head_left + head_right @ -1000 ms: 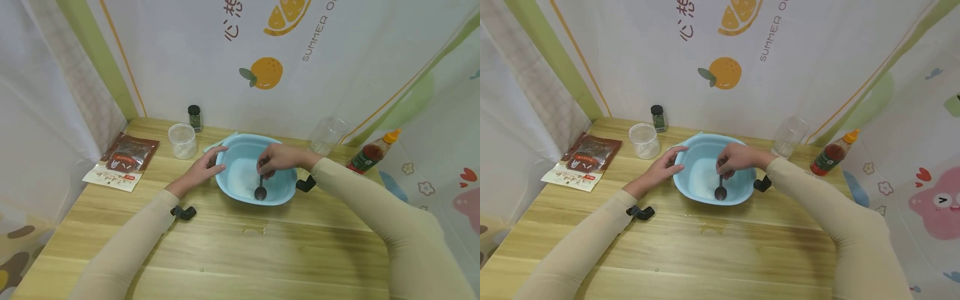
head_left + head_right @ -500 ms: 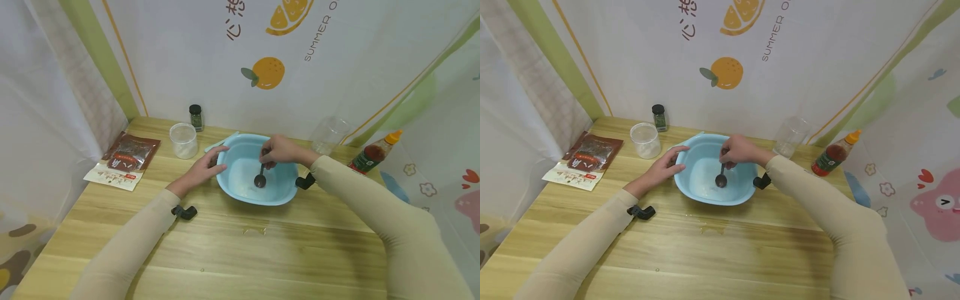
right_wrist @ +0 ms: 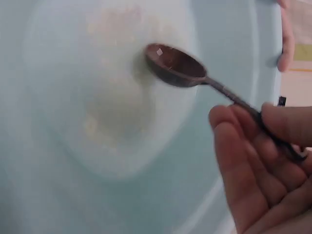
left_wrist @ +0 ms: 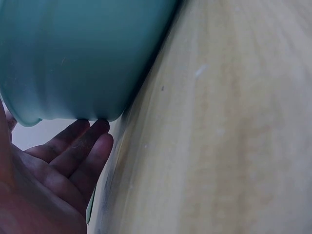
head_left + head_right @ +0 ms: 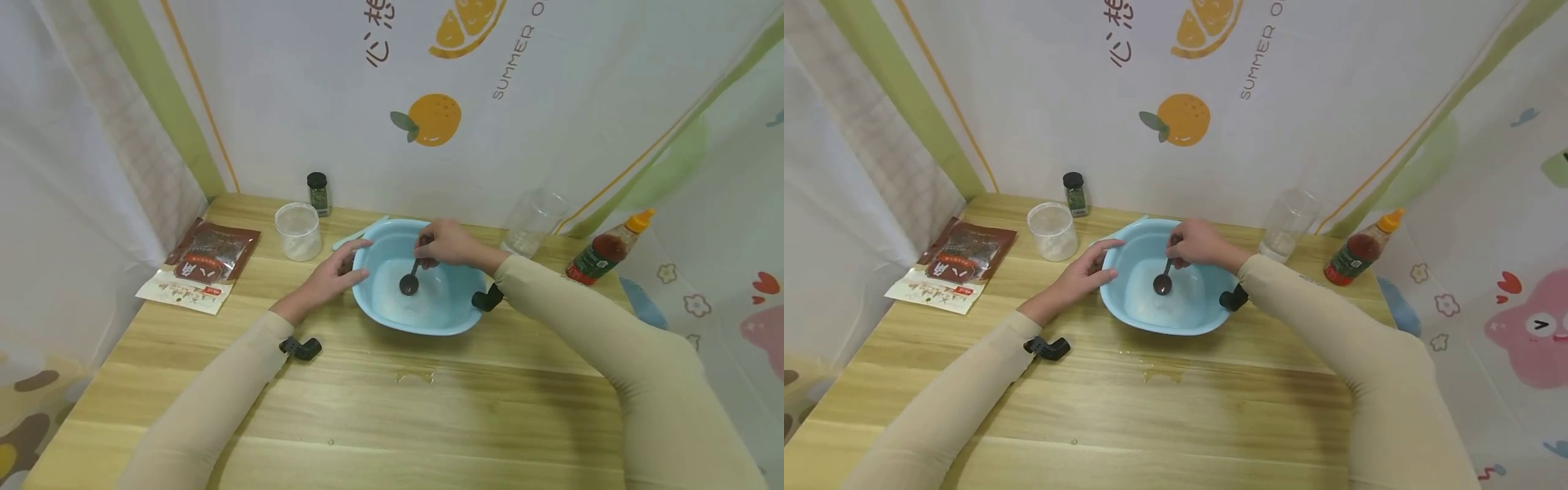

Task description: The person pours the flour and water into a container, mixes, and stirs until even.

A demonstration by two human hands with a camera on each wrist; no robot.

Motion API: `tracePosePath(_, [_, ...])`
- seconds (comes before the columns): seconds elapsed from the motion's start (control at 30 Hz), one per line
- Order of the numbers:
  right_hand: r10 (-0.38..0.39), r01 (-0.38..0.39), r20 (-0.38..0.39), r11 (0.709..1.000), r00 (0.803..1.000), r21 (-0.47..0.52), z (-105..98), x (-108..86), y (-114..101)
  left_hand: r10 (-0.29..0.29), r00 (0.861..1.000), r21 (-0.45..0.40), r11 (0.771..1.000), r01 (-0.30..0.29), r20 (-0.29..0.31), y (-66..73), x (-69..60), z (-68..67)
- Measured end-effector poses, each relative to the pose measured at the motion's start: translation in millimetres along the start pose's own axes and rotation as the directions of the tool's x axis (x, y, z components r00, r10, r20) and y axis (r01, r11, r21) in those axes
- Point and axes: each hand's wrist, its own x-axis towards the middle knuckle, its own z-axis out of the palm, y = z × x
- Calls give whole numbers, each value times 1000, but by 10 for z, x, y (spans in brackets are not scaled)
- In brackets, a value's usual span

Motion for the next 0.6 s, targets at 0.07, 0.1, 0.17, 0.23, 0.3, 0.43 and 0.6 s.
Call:
tracePosePath(0.07, [12,-12,0,1000,1000,-17,-35,-34,21,1,1000,2,1000,-1,2,-3,17,2])
tracePosePath(0.1, [17,-17,16,1000,1000,-14,-43,-52,23,0,1000,2,1000,0,3,-3,24,3])
tracePosePath(0.17, [18,-18,78,1000,997,-6,-36,-80,13,-4,1000,3,1000,4,6,2,30,3])
tracePosePath(0.23, [7,-11,148,1000,989,29,3,-85,-13,-8,1000,1,1000,8,7,1,30,2])
tracePosePath(0.3, [-16,2,198,998,980,68,61,-65,-45,-7,1000,-2,1000,7,9,-7,29,-1])
tracePosePath(0.43, [-56,39,178,994,982,100,148,19,-86,4,1000,-13,1000,-4,5,-20,20,-3])
tracePosePath(0.6, [-53,53,9,998,999,-18,86,53,-81,12,1000,-11,1000,-12,0,-8,12,7])
